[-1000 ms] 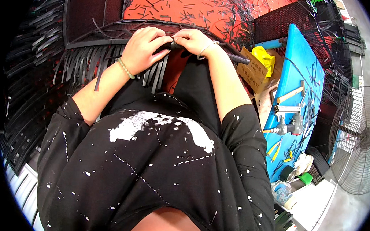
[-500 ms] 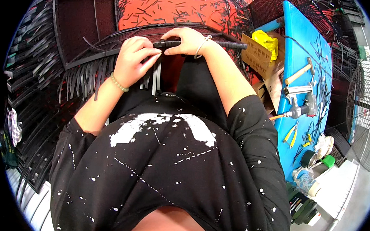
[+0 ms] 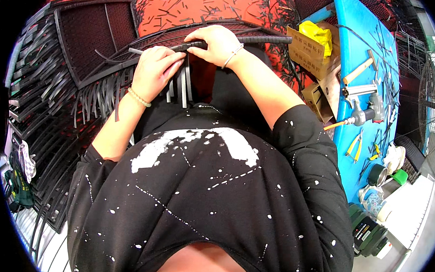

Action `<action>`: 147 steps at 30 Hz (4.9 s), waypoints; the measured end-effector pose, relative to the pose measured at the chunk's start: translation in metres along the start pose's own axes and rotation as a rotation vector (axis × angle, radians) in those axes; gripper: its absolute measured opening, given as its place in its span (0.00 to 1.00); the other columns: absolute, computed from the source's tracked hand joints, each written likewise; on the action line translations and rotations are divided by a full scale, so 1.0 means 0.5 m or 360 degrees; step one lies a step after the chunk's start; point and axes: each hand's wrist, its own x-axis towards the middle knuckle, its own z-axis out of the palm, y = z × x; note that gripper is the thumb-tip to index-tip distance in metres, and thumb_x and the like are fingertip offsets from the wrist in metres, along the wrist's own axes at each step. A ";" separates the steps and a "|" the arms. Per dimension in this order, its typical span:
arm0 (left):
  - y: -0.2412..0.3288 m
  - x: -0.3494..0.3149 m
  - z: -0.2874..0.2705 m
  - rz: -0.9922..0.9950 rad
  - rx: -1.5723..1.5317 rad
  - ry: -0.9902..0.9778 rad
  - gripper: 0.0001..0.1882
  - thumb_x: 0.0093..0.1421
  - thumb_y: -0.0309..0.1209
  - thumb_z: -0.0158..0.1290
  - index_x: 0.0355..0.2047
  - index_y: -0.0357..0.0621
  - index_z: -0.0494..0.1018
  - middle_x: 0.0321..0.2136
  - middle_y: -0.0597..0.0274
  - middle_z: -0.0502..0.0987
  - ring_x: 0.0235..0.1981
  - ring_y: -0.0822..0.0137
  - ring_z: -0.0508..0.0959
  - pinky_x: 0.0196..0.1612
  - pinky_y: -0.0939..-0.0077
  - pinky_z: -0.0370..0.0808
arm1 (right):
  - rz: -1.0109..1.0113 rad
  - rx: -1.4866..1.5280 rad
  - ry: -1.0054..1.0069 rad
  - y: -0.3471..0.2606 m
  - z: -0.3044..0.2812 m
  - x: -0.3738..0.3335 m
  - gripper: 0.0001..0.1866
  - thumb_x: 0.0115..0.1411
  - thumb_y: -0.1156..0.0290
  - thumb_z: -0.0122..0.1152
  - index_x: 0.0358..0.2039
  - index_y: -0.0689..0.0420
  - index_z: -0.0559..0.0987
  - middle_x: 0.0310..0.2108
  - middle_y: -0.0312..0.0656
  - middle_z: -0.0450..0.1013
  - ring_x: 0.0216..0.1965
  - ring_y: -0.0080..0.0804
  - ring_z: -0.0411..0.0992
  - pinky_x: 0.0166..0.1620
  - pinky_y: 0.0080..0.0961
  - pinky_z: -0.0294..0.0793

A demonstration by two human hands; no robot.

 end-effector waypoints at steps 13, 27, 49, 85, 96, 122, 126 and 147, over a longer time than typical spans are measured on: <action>0.019 0.022 0.005 0.0021 -0.0279 0.0069 0.03 0.54 0.26 0.56 0.27 0.39 0.76 0.22 0.61 0.72 0.27 0.59 0.72 0.33 0.66 0.67 | 0.0163 -0.0170 -0.0112 -0.017 0.004 -0.002 0.15 0.58 0.58 0.55 0.40 0.54 0.79 0.36 0.44 0.75 0.39 0.45 0.74 0.43 0.37 0.73; 0.013 0.044 -0.001 0.0099 -0.0242 0.0084 0.04 0.53 0.25 0.57 0.24 0.38 0.75 0.19 0.59 0.70 0.24 0.59 0.71 0.31 0.67 0.68 | 0.0070 -0.0219 -0.0226 -0.005 -0.001 -0.002 0.15 0.58 0.61 0.56 0.43 0.54 0.78 0.37 0.40 0.75 0.41 0.41 0.73 0.48 0.37 0.69; -0.151 0.124 0.083 -0.0830 -0.0798 -0.0676 0.17 0.58 0.41 0.54 0.26 0.39 0.81 0.17 0.60 0.78 0.19 0.72 0.74 0.30 0.74 0.72 | 0.0052 -0.0067 0.0207 -0.039 -0.011 -0.044 0.22 0.52 0.61 0.63 0.46 0.56 0.76 0.43 0.44 0.73 0.48 0.42 0.70 0.60 0.38 0.61; -0.143 0.127 0.089 -0.0756 -0.0628 -0.0552 0.15 0.52 0.37 0.56 0.20 0.36 0.78 0.15 0.56 0.75 0.18 0.66 0.75 0.28 0.69 0.71 | 0.2134 0.1698 0.2070 0.135 -0.598 -0.782 0.32 0.55 0.67 0.64 0.57 0.62 0.63 0.46 0.48 0.74 0.47 0.42 0.74 0.54 0.44 0.69; -0.133 0.131 0.078 -0.0859 -0.0627 -0.0533 0.14 0.51 0.36 0.56 0.17 0.35 0.76 0.13 0.55 0.74 0.17 0.64 0.74 0.28 0.68 0.71 | 0.1463 0.0081 0.0640 -0.124 -0.355 -0.287 0.10 0.55 0.73 0.64 0.37 0.62 0.77 0.19 0.34 0.69 0.21 0.25 0.70 0.27 0.24 0.70; -0.126 0.130 0.088 -0.0860 -0.0577 -0.0516 0.17 0.51 0.34 0.53 0.10 0.35 0.69 0.10 0.49 0.67 0.14 0.54 0.69 0.25 0.57 0.66 | 0.0534 -0.0605 -0.0680 -0.207 -0.184 -0.078 0.31 0.40 0.67 0.70 0.48 0.59 0.74 0.32 0.54 0.75 0.35 0.53 0.75 0.39 0.41 0.74; -0.128 0.130 0.095 -0.0870 -0.0583 -0.0507 0.17 0.50 0.34 0.53 0.11 0.36 0.70 0.10 0.49 0.67 0.14 0.54 0.69 0.25 0.58 0.66 | 0.0551 -0.0642 -0.0693 -0.199 -0.181 -0.078 0.32 0.39 0.67 0.70 0.47 0.60 0.74 0.31 0.54 0.75 0.34 0.53 0.75 0.38 0.41 0.74; -0.155 0.122 0.102 -0.0826 -0.0604 -0.0660 0.15 0.54 0.39 0.54 0.23 0.40 0.81 0.17 0.57 0.78 0.20 0.68 0.77 0.28 0.70 0.72 | 0.1556 -0.0123 0.0833 -0.136 -0.347 -0.334 0.11 0.52 0.72 0.68 0.32 0.64 0.78 0.22 0.35 0.73 0.19 0.19 0.70 0.24 0.19 0.68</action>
